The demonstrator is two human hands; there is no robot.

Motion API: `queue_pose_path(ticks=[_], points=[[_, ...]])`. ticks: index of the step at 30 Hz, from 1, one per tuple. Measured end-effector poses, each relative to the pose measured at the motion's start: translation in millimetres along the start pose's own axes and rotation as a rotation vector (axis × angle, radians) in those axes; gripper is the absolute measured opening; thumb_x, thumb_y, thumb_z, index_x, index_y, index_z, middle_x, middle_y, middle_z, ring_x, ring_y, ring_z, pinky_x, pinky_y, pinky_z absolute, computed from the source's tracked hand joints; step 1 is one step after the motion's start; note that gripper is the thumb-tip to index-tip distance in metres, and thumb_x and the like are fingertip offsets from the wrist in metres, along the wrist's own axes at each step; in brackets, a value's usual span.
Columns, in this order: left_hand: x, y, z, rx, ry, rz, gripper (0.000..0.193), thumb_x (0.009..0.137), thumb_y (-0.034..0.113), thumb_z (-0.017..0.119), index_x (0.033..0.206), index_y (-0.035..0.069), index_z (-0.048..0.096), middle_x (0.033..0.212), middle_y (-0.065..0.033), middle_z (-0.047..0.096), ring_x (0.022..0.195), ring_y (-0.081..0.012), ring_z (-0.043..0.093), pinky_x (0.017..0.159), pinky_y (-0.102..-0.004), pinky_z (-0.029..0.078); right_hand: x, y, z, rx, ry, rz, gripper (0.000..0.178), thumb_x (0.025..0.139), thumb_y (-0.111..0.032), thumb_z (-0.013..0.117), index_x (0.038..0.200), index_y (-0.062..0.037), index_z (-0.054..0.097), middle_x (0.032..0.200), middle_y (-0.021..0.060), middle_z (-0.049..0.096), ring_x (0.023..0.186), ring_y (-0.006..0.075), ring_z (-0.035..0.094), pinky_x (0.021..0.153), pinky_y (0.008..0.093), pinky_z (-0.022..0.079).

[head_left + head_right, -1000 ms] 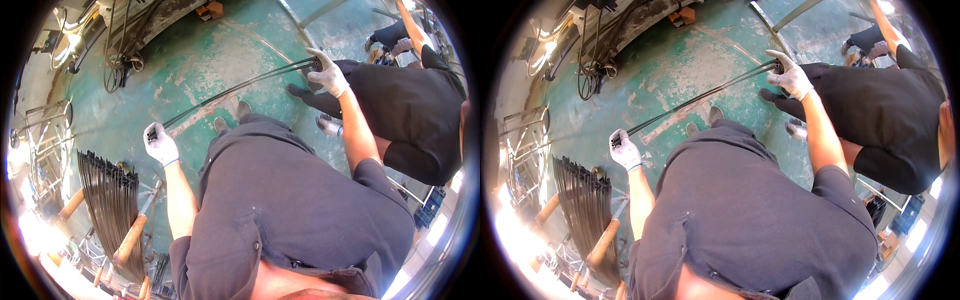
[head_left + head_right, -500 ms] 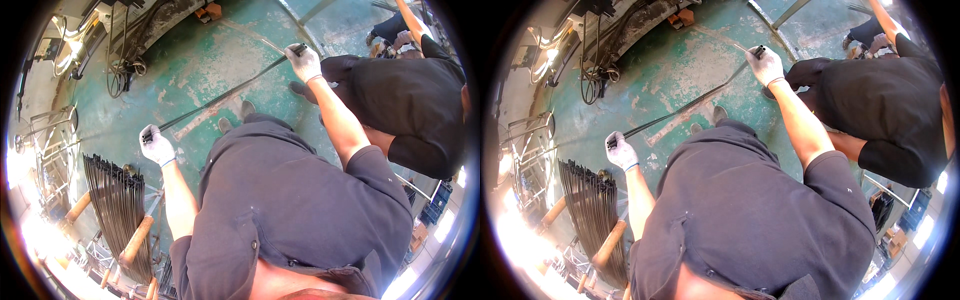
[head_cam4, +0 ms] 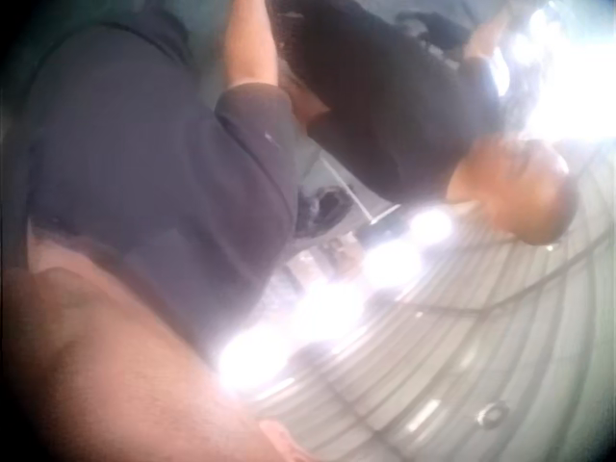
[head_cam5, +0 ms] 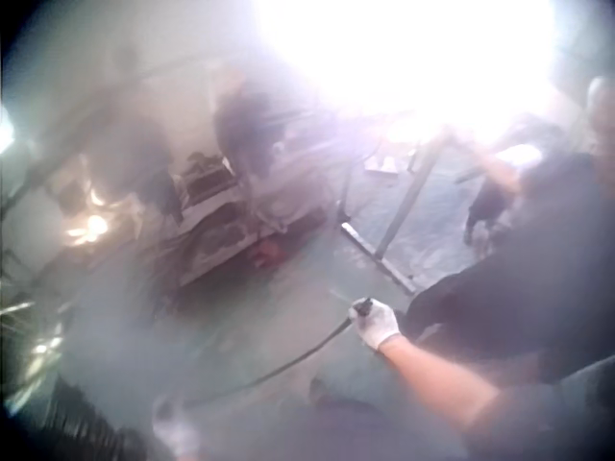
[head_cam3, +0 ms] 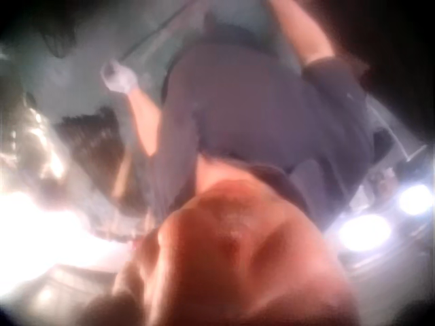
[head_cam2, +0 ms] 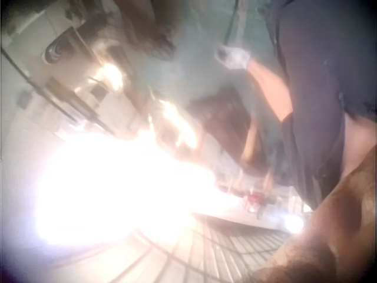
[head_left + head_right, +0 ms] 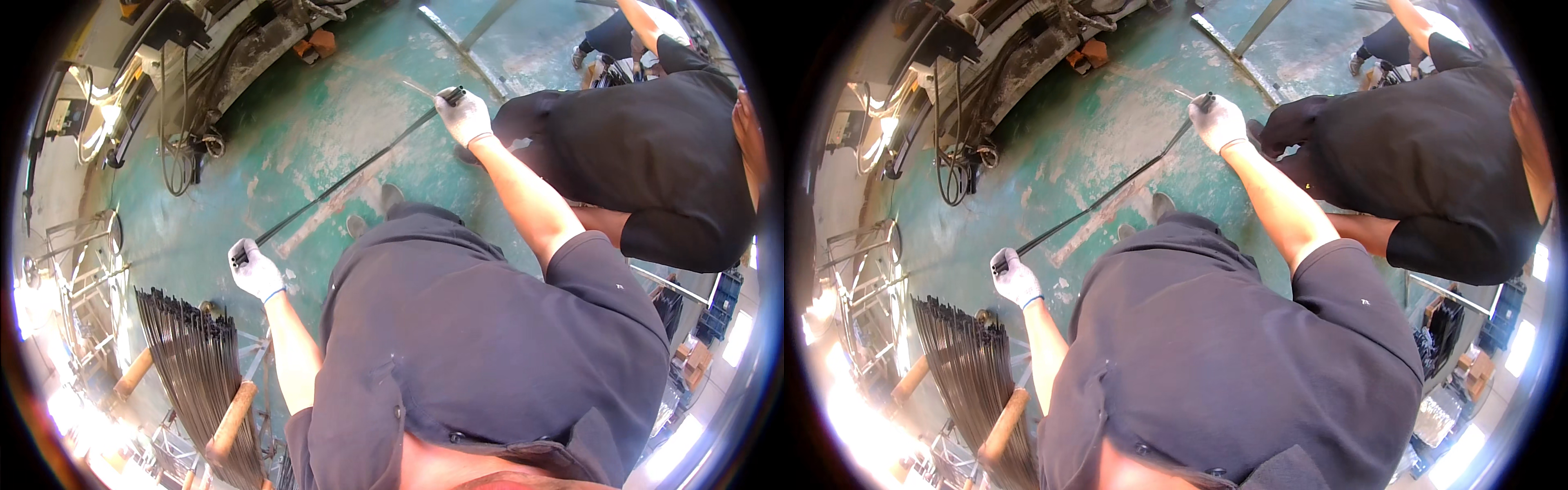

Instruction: The person bends long metal rods into U-shapes using a manual bending jig and a hydraulic bending machine. They measure the rods with a tape measure, mark them, and operate the machine's control panel to perform the bends.

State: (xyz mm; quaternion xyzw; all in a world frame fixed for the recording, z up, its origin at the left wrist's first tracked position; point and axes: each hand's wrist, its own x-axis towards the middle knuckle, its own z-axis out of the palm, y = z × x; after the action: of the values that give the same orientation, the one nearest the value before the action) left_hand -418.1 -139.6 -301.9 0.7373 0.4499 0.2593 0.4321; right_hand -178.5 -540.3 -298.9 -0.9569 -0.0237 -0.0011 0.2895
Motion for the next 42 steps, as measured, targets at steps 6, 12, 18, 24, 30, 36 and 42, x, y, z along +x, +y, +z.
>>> queue_pose_path(ticks=[6, 12, 18, 24, 30, 36, 42], points=[[-1.3, 0.7, -0.4, 0.031, 0.032, -0.018, 0.008, 0.088, 0.008, 0.069, 0.093, 0.002, 0.067, 0.088, -0.0053, 0.066, 0.081, -0.0177, 0.062, 0.078, -0.0313, 0.050, -1.8, 3.1, 5.5, -0.030, 0.031, -0.050, 0.027, 0.090, -0.029, 0.052, 0.089, -0.0089, 0.069, 0.086, 0.0186, 0.068, 0.085, 0.0376, 0.066, 0.076, 0.0451, 0.053], [3.1, -12.7, -1.3, 0.098, 0.040, 0.010, 0.011, 0.089, 0.012, 0.068, 0.091, 0.001, 0.067, 0.086, -0.0067, 0.069, 0.080, -0.0180, 0.064, 0.078, -0.0317, 0.051, -1.5, 3.8, 8.6, -0.042, 0.049, -0.066, 0.025, 0.090, -0.029, 0.054, 0.087, -0.0104, 0.070, 0.088, 0.0174, 0.069, 0.085, 0.0367, 0.067, 0.076, 0.0434, 0.054], [-10.4, 6.6, 1.5, 0.134, 0.039, 0.018, 0.009, 0.089, 0.010, 0.068, 0.092, 0.002, 0.067, 0.083, -0.0056, 0.068, 0.077, -0.0168, 0.063, 0.076, -0.0305, 0.051, -1.3, 8.2, 9.2, 0.071, 0.062, 0.034, 0.021, 0.087, -0.029, 0.061, 0.091, -0.0110, 0.071, 0.089, 0.0141, 0.070, 0.088, 0.0322, 0.068, 0.078, 0.0380, 0.054], [-8.7, -6.2, 3.0, 0.017, -0.035, 0.102, 0.009, 0.090, 0.008, 0.066, 0.096, 0.002, 0.065, 0.088, -0.0060, 0.068, 0.079, -0.0165, 0.063, 0.075, -0.0304, 0.051, 2.2, 9.1, 4.4, 0.071, 0.042, 0.063, 0.022, 0.087, -0.030, 0.063, 0.096, -0.0118, 0.072, 0.089, 0.0138, 0.071, 0.087, 0.0311, 0.069, 0.077, 0.0377, 0.054], [-8.2, -7.7, 6.4, 0.061, -0.077, 0.123, 0.010, 0.092, 0.011, 0.065, 0.096, 0.001, 0.065, 0.087, -0.0068, 0.068, 0.079, -0.0166, 0.064, 0.077, -0.0302, 0.051, 7.0, 15.7, 1.3, 0.060, 0.017, 0.059, 0.023, 0.087, -0.031, 0.066, 0.099, -0.0122, 0.072, 0.090, 0.0124, 0.072, 0.088, 0.0277, 0.070, 0.079, 0.0351, 0.053], [-2.5, -21.8, -2.5, -0.115, -0.127, -0.008, 0.029, 0.086, 0.002, 0.069, 0.114, -0.001, 0.059, 0.102, -0.0088, 0.064, 0.092, -0.0173, 0.062, 0.085, -0.0305, 0.051, 3.8, 14.9, 3.3, 0.129, -0.061, 0.132, 0.061, 0.080, -0.039, 0.075, 0.133, -0.0138, 0.056, 0.118, 0.0106, 0.067, 0.111, 0.0238, 0.064, 0.096, 0.0330, 0.048], [-2.5, -12.2, -7.3, -0.168, -0.217, -0.132, 0.047, 0.084, 0.000, 0.069, 0.127, -0.005, 0.051, 0.119, -0.0154, 0.060, 0.105, -0.0230, 0.061, 0.094, -0.0334, 0.049, 2.9, 28.9, 12.0, 0.270, -0.103, 0.146, 0.076, 0.077, -0.034, 0.079, 0.141, -0.0094, 0.047, 0.123, 0.0134, 0.064, 0.113, 0.0234, 0.063, 0.099, 0.0324, 0.046]])
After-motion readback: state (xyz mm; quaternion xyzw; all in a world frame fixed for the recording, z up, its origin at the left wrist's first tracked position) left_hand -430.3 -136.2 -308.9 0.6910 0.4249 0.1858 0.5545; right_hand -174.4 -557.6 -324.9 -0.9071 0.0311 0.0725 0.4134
